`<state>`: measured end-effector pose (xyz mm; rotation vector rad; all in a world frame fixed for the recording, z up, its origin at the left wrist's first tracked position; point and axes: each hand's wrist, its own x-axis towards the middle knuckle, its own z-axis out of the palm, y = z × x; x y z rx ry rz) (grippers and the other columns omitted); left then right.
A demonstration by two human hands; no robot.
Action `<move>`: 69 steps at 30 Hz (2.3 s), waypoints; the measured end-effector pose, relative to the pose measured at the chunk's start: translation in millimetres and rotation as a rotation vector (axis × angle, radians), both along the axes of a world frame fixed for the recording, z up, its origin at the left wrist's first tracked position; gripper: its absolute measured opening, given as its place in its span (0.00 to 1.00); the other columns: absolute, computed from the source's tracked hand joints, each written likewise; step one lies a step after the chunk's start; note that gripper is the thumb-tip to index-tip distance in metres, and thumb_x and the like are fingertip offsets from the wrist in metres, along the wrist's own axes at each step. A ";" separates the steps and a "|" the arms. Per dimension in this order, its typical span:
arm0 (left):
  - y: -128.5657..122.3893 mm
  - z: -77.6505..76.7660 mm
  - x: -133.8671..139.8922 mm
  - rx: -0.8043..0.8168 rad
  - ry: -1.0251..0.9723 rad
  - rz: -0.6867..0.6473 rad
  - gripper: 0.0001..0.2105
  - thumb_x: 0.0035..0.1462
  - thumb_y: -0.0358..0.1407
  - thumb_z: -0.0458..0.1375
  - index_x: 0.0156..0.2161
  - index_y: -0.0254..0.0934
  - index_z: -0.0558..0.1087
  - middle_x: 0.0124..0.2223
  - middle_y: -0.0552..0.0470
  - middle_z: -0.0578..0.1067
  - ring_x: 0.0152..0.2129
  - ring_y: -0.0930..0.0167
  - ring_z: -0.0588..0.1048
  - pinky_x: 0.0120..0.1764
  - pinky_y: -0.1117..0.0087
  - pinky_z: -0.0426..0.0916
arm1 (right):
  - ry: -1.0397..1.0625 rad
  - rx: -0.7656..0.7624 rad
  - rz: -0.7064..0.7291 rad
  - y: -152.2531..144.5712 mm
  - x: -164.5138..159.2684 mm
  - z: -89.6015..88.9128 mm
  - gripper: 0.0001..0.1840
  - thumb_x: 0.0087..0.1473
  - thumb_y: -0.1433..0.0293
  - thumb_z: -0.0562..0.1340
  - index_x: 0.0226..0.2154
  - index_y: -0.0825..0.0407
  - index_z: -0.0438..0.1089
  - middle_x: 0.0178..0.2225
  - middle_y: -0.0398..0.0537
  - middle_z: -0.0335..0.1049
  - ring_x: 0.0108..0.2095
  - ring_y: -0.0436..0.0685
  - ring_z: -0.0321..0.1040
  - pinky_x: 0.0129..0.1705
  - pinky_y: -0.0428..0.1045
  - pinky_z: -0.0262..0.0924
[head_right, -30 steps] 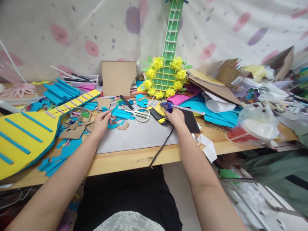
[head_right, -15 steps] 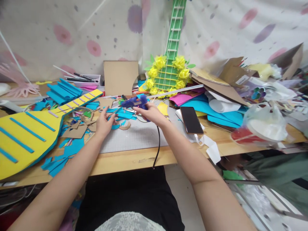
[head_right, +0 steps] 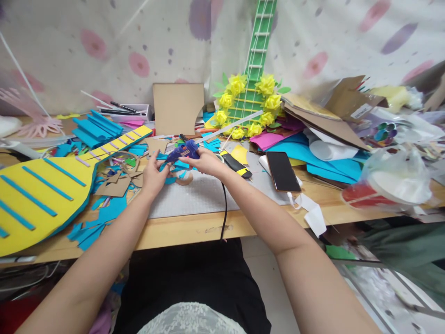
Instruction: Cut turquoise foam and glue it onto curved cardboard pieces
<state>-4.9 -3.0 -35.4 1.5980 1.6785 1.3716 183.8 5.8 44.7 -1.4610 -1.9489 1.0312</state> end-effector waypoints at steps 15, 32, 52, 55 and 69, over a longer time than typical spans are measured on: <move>-0.6 -0.9 -0.2 -0.028 -0.061 -0.002 0.35 0.49 0.31 0.60 0.63 0.36 0.55 0.40 0.47 0.79 0.36 0.69 0.77 0.42 0.69 0.69 | -0.059 0.006 -0.011 -1.0 0.8 4.7 0.26 0.46 0.49 0.61 0.35 0.55 0.70 0.16 0.40 0.61 0.16 0.45 0.55 0.18 0.43 0.48; -5.3 11.8 2.8 -0.041 0.036 0.066 0.34 0.47 0.29 0.61 0.61 0.36 0.58 0.37 0.48 0.80 0.37 0.68 0.76 0.43 0.68 0.67 | -0.076 0.054 0.041 1.5 -3.1 -0.5 0.24 0.46 0.49 0.61 0.30 0.54 0.71 0.17 0.42 0.62 0.21 0.48 0.59 0.24 0.44 0.52; -1.2 1.5 1.1 -0.044 -0.036 0.019 0.35 0.50 0.33 0.60 0.63 0.36 0.55 0.37 0.49 0.79 0.33 0.70 0.77 0.40 0.70 0.69 | -0.056 0.097 -0.009 8.7 7.2 -6.3 0.25 0.45 0.48 0.60 0.28 0.54 0.69 0.23 0.45 0.68 0.25 0.50 0.63 0.30 0.45 0.55; -2.4 3.3 1.8 -0.051 -0.029 0.012 0.35 0.51 0.34 0.60 0.63 0.37 0.55 0.36 0.50 0.79 0.30 0.71 0.78 0.38 0.71 0.69 | -0.024 0.100 -0.017 8.6 9.0 -6.6 0.24 0.45 0.49 0.61 0.29 0.54 0.70 0.24 0.45 0.70 0.26 0.50 0.64 0.30 0.45 0.56; -4.5 5.2 3.6 -0.053 -0.034 -0.002 0.35 0.51 0.33 0.59 0.64 0.37 0.54 0.34 0.52 0.79 0.29 0.72 0.77 0.39 0.71 0.69 | -0.008 0.072 -0.104 6.6 16.6 -3.4 0.23 0.44 0.50 0.61 0.28 0.55 0.70 0.23 0.45 0.68 0.24 0.49 0.62 0.27 0.45 0.56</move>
